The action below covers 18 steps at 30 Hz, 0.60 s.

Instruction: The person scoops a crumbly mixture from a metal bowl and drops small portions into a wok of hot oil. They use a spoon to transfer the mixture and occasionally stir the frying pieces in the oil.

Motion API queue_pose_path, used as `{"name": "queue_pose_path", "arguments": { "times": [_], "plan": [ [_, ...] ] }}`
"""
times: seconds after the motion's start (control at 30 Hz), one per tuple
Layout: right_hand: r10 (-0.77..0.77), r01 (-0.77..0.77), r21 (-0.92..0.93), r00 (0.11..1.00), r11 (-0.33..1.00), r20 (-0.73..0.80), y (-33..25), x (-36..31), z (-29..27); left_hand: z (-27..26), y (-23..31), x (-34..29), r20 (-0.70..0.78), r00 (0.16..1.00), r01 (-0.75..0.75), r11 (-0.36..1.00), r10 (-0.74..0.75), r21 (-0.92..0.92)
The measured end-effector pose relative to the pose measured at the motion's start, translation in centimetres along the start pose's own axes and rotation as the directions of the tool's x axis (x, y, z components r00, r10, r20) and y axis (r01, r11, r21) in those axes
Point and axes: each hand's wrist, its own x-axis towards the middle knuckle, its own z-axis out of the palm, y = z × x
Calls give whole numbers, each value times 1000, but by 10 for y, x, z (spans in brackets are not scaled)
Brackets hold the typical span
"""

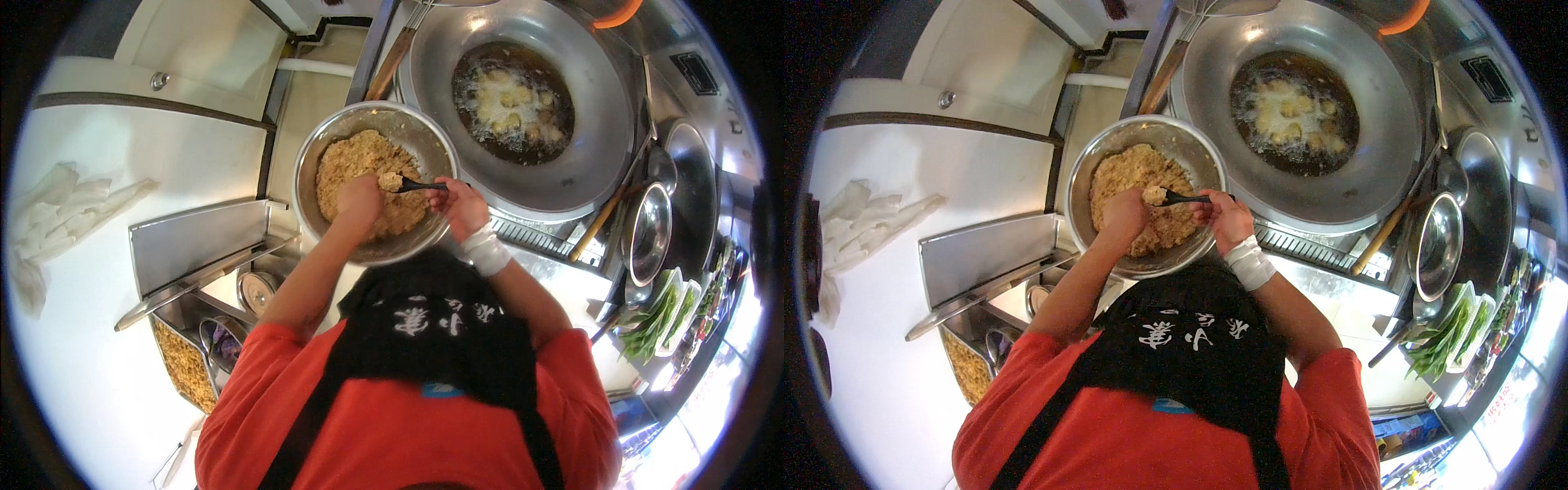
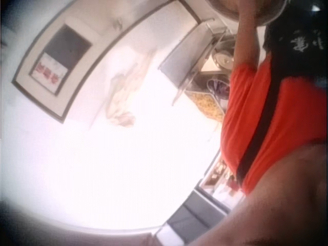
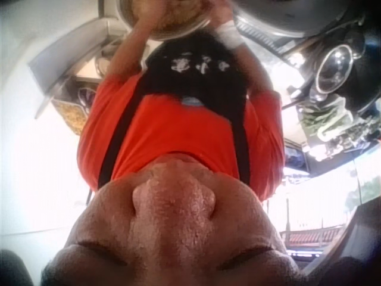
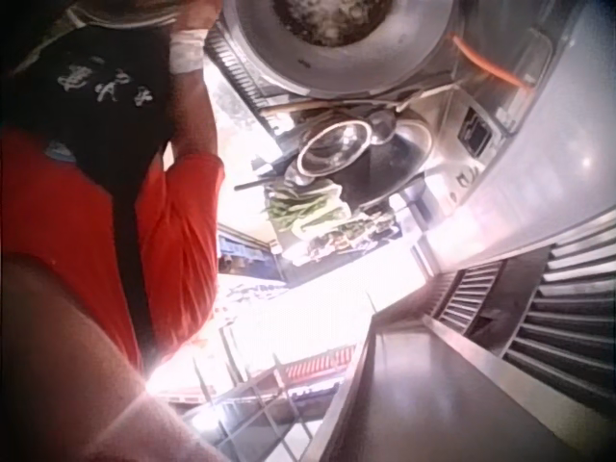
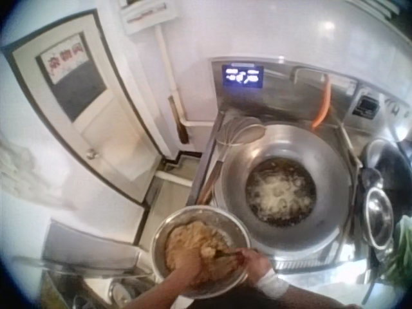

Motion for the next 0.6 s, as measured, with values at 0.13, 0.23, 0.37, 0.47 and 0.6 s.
{"name": "queue_pose_path", "arguments": {
  "times": [0.13, 0.23, 0.37, 0.47, 0.6],
  "plan": [
    [-12, 14, 177, 1000, 984, -12, -32, 19, -20, 0, 6, 3, 20, 991, 136, 989, -135, -53],
    [-283, 285, 146, 958, 947, -35, -85, 46, -55, 4, 10, 3, 57, 988, 151, 982, -145, -113],
    [-594, 521, -290, 740, 803, -316, -182, 121, -113, 15, 8, -7, 77, 976, 215, 965, -206, -151],
    [-687, 281, -741, 653, 610, -318, -241, 188, -154, 29, 9, -16, 97, 956, 279, 960, -276, -21],
    [-760, -169, -986, 641, 2, -111, -270, 283, -192, 42, 16, -15, 171, 877, 440, 893, -450, 91]
  ]
}}
